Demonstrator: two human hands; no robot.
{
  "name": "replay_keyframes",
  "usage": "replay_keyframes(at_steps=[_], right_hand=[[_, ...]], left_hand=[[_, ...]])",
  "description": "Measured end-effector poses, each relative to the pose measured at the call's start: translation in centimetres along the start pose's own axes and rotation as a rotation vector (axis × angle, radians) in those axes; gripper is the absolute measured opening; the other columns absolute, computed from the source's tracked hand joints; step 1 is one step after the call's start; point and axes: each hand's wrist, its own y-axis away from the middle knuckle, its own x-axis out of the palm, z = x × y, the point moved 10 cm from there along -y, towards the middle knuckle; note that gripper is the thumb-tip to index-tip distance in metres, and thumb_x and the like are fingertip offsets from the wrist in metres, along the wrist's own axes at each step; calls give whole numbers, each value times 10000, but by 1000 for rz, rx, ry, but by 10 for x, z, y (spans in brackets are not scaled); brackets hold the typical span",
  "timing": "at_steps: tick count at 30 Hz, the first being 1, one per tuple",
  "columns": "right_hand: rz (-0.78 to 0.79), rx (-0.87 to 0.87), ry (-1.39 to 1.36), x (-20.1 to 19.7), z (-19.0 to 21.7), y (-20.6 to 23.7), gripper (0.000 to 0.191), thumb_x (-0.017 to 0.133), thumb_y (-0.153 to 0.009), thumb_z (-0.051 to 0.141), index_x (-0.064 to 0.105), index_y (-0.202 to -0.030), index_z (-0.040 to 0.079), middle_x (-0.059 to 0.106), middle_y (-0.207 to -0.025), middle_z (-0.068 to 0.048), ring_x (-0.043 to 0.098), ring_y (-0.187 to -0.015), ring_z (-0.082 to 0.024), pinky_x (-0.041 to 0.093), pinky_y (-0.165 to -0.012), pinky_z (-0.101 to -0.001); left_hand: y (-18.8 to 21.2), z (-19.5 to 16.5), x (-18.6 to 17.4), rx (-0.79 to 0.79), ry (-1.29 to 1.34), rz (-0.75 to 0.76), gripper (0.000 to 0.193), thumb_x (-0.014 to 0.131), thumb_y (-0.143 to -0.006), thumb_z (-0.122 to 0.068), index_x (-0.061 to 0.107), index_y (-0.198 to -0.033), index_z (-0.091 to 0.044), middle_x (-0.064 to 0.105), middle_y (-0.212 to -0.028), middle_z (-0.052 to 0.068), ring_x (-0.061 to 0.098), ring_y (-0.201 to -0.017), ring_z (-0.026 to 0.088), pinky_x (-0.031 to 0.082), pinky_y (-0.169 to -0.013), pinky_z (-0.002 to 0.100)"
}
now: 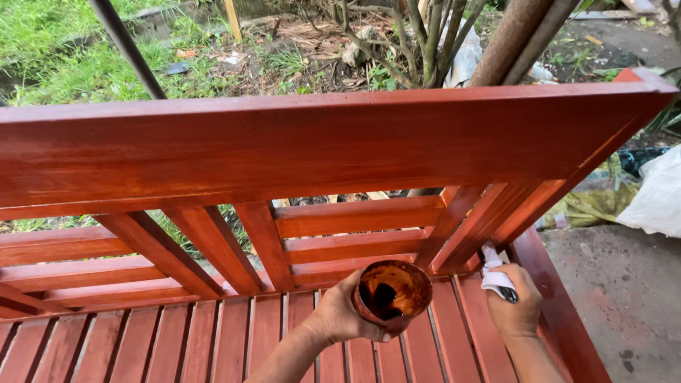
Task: The person applies reddish-brown wood stain to a slatted wooden bench outdoors, holding a container of stain in one hand and brushing the stain onto the backrest rails and seat slats, working across different sections of the bench. Near the end they open a small bottle and add more stain to the container before resuming brushing.
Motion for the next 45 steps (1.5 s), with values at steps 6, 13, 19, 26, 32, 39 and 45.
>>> replay_keyframes(at_steps=[6,13,19,26,32,39,45], right_hand=[[-61,31,-3,1,-4,6,217,764,-846,23,667,-1021,107,698,-1038,-137,690,-985,-341,549,-867,-412],[-34,61,21,6,-11,3,191,764,-843,32,678,-994,112,702,-1020,-142,695,-968,-348,548,-838,-416],[121,190,62,50,-56,19,151,782,-872,23,713,-965,120,708,-940,-154,694,-896,-343,537,-774,-411],[-8,661,-366,61,-141,43,245,837,-810,123,666,-985,129,719,-992,-98,659,-871,-161,519,-767,-326],[-44,275,64,61,-92,66,196,819,-876,11,705,-1027,61,710,-966,-100,652,-948,-159,525,-842,-309],[-151,809,-286,35,-103,78,302,845,-835,30,601,-1014,33,671,-981,-52,640,-862,-181,560,-686,-355],[-466,1184,-439,34,-119,126,457,761,-847,-9,519,-1219,101,620,-1193,-84,683,-966,-239,621,-720,-453]], left_hand=[[-5,15,0,-109,-46,18,1208,967,-373,-123,497,-1485,-179,701,-1325,-16,653,-1248,150,472,-1108,344],[-11,18,-2,-47,-18,35,1182,974,-394,-132,507,-1480,-146,708,-1335,-11,660,-1257,153,472,-1111,328],[-18,30,-6,-22,-27,2,1198,988,-387,-152,501,-1481,-119,715,-1322,9,670,-1242,158,536,-1117,323],[-19,40,-12,-63,-59,21,1220,991,-370,-155,490,-1483,-148,707,-1338,-12,661,-1253,144,513,-1132,310],[-18,35,-11,-42,54,51,1200,981,-383,-174,494,-1479,-135,701,-1346,6,653,-1277,172,476,-1113,357],[-9,41,-29,-145,-122,-9,1219,991,-383,-203,464,-1482,-192,685,-1334,-27,637,-1281,159,455,-1142,338],[-5,39,-35,-91,-160,-24,1178,998,-405,-215,485,-1464,-156,699,-1326,-7,646,-1273,154,464,-1139,328]])
